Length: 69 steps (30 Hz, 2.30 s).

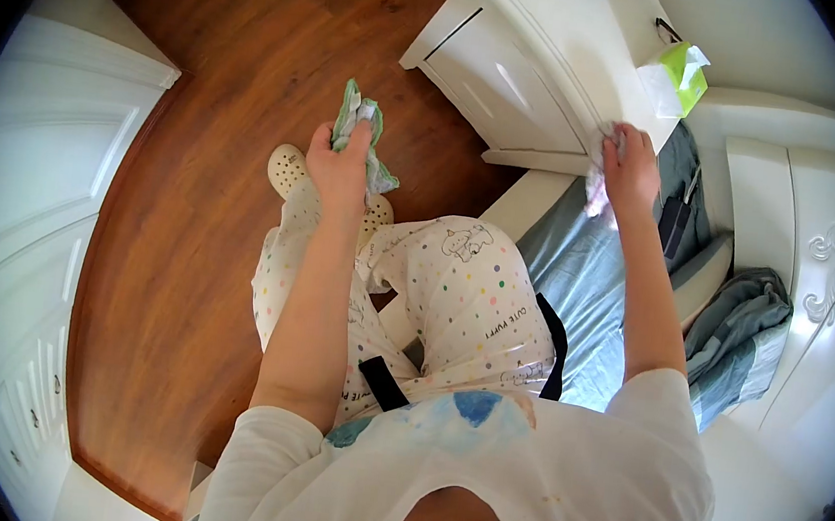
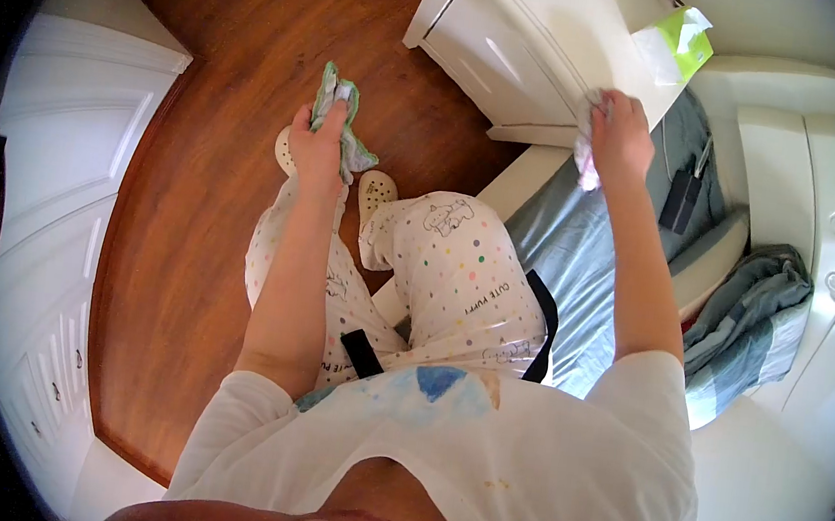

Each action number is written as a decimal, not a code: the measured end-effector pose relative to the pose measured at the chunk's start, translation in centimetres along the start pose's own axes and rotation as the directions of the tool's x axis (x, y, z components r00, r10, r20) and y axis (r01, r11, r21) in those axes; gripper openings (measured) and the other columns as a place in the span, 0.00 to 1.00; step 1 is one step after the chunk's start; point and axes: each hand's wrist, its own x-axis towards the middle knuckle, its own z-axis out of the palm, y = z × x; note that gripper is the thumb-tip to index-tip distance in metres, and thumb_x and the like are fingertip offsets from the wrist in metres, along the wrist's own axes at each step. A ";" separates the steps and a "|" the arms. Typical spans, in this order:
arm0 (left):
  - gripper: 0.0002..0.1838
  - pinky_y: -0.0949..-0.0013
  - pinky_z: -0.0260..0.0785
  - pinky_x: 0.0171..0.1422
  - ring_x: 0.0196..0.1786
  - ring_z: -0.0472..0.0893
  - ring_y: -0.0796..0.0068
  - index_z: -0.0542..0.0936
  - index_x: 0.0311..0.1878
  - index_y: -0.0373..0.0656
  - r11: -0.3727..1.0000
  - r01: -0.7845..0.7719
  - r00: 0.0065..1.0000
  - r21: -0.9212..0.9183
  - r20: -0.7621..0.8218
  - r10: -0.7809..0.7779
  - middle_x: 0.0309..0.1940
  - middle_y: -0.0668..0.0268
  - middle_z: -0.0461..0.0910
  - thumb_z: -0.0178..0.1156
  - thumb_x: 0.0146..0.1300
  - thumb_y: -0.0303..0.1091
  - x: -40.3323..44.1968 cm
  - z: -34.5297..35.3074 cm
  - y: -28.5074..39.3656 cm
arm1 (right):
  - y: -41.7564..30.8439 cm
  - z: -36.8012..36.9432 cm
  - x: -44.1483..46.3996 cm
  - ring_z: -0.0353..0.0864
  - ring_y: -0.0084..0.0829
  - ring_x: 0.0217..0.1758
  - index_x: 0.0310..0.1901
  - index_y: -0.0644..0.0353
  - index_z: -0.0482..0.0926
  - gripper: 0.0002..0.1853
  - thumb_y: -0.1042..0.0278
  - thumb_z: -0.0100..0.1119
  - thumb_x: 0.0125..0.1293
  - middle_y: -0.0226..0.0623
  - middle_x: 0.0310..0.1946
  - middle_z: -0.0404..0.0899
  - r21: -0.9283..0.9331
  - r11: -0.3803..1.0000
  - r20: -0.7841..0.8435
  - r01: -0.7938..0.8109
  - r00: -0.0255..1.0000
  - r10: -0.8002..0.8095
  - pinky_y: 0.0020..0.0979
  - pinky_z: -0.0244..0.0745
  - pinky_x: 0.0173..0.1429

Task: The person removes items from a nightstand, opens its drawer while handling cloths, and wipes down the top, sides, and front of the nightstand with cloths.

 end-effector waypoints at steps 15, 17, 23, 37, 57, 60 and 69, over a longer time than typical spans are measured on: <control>0.11 0.77 0.62 0.30 0.26 0.68 0.85 0.75 0.33 0.38 0.999 0.034 0.999 -0.007 0.038 -0.034 0.25 0.72 0.73 0.63 0.53 0.34 0.0 -0.5 0.2 | -0.9 0.0 1.4 0.74 0.45 0.46 0.46 0.54 0.74 0.15 0.60 0.57 0.57 0.42 0.41 0.75 0.073 0.996 -0.015 0.054 0.998 -0.053 0.41 0.71 0.47; 0.11 0.77 0.62 0.30 0.26 0.68 0.85 0.75 0.33 0.38 1.000 0.025 0.999 -0.002 0.030 -0.025 0.25 0.72 0.73 0.63 0.53 0.34 -0.1 -0.4 0.4 | -0.4 -0.3 1.0 0.74 0.45 0.46 0.46 0.55 0.74 0.16 0.60 0.57 0.57 0.42 0.41 0.75 0.041 0.999 0.030 -0.013 0.999 0.011 0.41 0.71 0.47; 0.10 0.77 0.61 0.29 0.26 0.68 0.85 0.75 0.32 0.38 0.999 0.047 0.999 0.023 0.011 -0.048 0.24 0.72 0.73 0.63 0.53 0.34 0.0 -0.9 0.2 | -4.4 2.1 6.5 0.75 0.45 0.45 0.45 0.56 0.74 0.15 0.60 0.58 0.57 0.42 0.40 0.75 0.064 0.988 -0.036 0.140 0.990 -0.137 0.40 0.71 0.46; 0.10 0.78 0.60 0.26 0.23 0.67 0.85 0.74 0.31 0.38 0.995 0.083 0.997 -0.048 0.007 -0.083 0.22 0.73 0.73 0.63 0.52 0.32 -0.3 -1.3 1.6 | -4.0 1.0 5.7 0.74 0.45 0.48 0.48 0.56 0.73 0.17 0.59 0.54 0.58 0.45 0.42 0.75 -0.049 0.992 0.071 0.116 0.991 -0.112 0.41 0.71 0.50; 0.09 0.77 0.62 0.28 0.24 0.68 0.85 0.74 0.30 0.38 0.994 0.068 0.997 -0.088 -0.037 -0.071 0.22 0.72 0.73 0.63 0.53 0.31 0.3 -1.7 1.1 | -16.1 3.9 16.4 0.76 0.43 0.48 0.45 0.57 0.76 0.17 0.57 0.56 0.56 0.45 0.44 0.77 0.032 0.987 -0.054 0.155 0.987 -0.153 0.40 0.73 0.49; 0.09 0.78 0.62 0.28 0.24 0.69 0.86 0.74 0.30 0.38 0.993 0.063 0.997 -0.101 -0.040 -0.067 0.22 0.72 0.73 0.63 0.53 0.31 0.2 -1.7 1.1 | -11.9 3.3 13.0 0.75 0.44 0.48 0.46 0.58 0.75 0.19 0.57 0.56 0.56 0.45 0.42 0.77 0.022 0.987 -0.055 0.157 0.986 -0.155 0.40 0.71 0.50; 0.08 0.78 0.61 0.27 0.23 0.68 0.86 0.74 0.31 0.39 0.994 0.074 0.996 -0.075 -0.048 -0.078 0.22 0.72 0.73 0.63 0.53 0.31 -0.1 -1.7 1.4 | -9.6 3.9 13.8 0.75 0.44 0.48 0.47 0.57 0.75 0.19 0.56 0.57 0.56 0.45 0.42 0.77 0.048 0.976 -0.026 0.212 0.977 -0.211 0.40 0.71 0.50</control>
